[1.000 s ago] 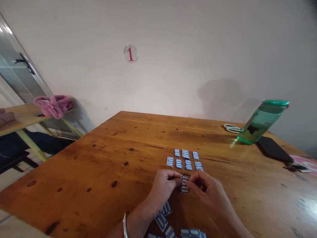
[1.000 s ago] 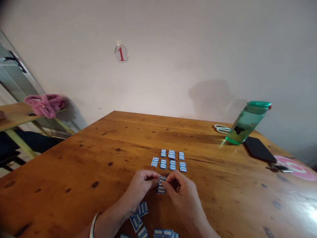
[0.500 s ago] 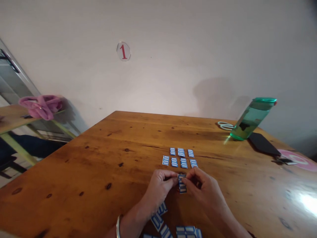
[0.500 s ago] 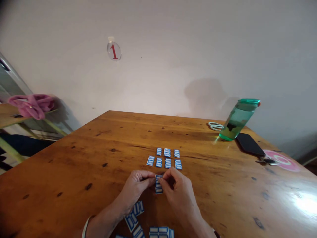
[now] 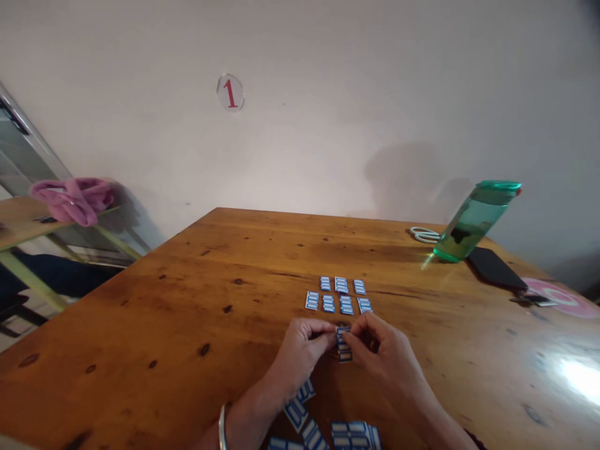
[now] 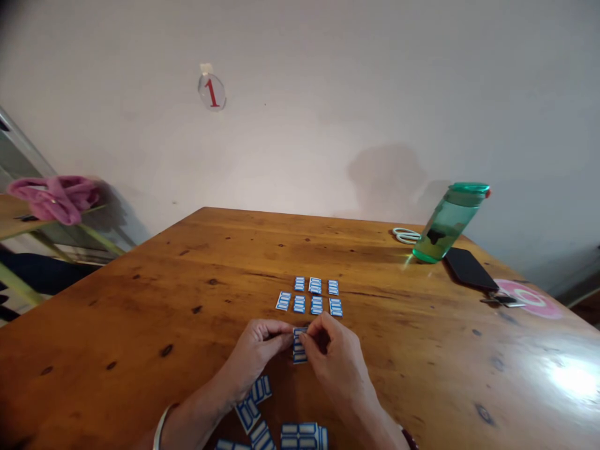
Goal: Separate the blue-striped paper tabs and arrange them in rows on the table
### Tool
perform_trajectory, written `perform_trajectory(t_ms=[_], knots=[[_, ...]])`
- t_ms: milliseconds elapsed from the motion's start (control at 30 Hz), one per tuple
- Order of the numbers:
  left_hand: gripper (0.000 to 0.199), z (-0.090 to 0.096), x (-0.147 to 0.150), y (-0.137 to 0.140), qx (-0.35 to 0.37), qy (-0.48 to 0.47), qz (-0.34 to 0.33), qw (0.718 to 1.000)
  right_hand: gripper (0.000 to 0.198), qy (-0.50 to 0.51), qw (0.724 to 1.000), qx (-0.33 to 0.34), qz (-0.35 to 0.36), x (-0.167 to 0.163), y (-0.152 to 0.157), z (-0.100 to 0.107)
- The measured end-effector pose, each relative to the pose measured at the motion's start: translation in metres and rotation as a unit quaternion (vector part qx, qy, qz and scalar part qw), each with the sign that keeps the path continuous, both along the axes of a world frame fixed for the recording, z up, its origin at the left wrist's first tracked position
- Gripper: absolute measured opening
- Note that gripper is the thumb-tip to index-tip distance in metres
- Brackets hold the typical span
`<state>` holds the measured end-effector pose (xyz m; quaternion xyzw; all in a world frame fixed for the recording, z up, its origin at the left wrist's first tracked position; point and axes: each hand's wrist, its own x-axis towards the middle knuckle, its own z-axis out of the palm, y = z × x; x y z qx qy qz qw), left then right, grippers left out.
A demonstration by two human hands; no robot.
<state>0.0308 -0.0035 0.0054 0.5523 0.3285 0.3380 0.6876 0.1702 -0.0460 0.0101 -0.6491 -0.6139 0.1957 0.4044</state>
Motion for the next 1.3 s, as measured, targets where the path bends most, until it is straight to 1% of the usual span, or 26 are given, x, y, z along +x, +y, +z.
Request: perform_trajectory(t_ms=[167, 333, 467, 600, 667, 800, 1000, 1167, 1300], knots=[[0.023, 0.0020, 0.0000, -0.0011, 0.024, 0.014, 0.003, 1.000, 0.017, 0.012, 1.000, -0.001, -0.002, 0.0004, -0.0001, -0.0005], [0.017, -0.0005, 0.0029, -0.0005, 0.039, 0.048, 0.029, 0.998, 0.017, 0.044, 0.999, -0.011, 0.002, -0.0012, -0.0010, -0.0002], [0.018, -0.0010, 0.0024, -0.0001, 0.012, 0.050, 0.038, 0.998, 0.011, 0.124, 0.992, -0.032, 0.017, -0.0027, -0.0015, 0.0022], [0.016, 0.0008, 0.0012, -0.0006, -0.007, 0.039, 0.032, 0.999, 0.014, 0.200, 0.975, -0.071, 0.060, -0.0020, 0.0001, 0.0038], [0.016, 0.0017, 0.0012, -0.0010, -0.017, 0.035, 0.030, 0.999, 0.016, 0.217, 0.971, -0.073, 0.067, -0.0013, 0.0011, 0.0038], [0.017, 0.0027, 0.0015, -0.0017, -0.046, 0.032, 0.028, 0.998, 0.019, 0.200, 0.975, -0.070, 0.066, -0.0008, 0.0021, 0.0033], [0.022, 0.0025, 0.0010, -0.0012, -0.049, 0.027, 0.018, 0.998, 0.018, 0.169, 0.982, -0.060, 0.064, -0.0003, 0.0016, 0.0041], [0.022, 0.0018, 0.0007, -0.0005, -0.039, 0.031, 0.015, 0.999, 0.019, 0.171, 0.981, -0.062, 0.065, -0.0010, 0.0016, 0.0047], [0.029, 0.0018, 0.0008, -0.0009, -0.071, 0.034, -0.009, 0.997, 0.019, 0.184, 0.981, -0.050, 0.045, -0.0012, 0.0031, 0.0055]])
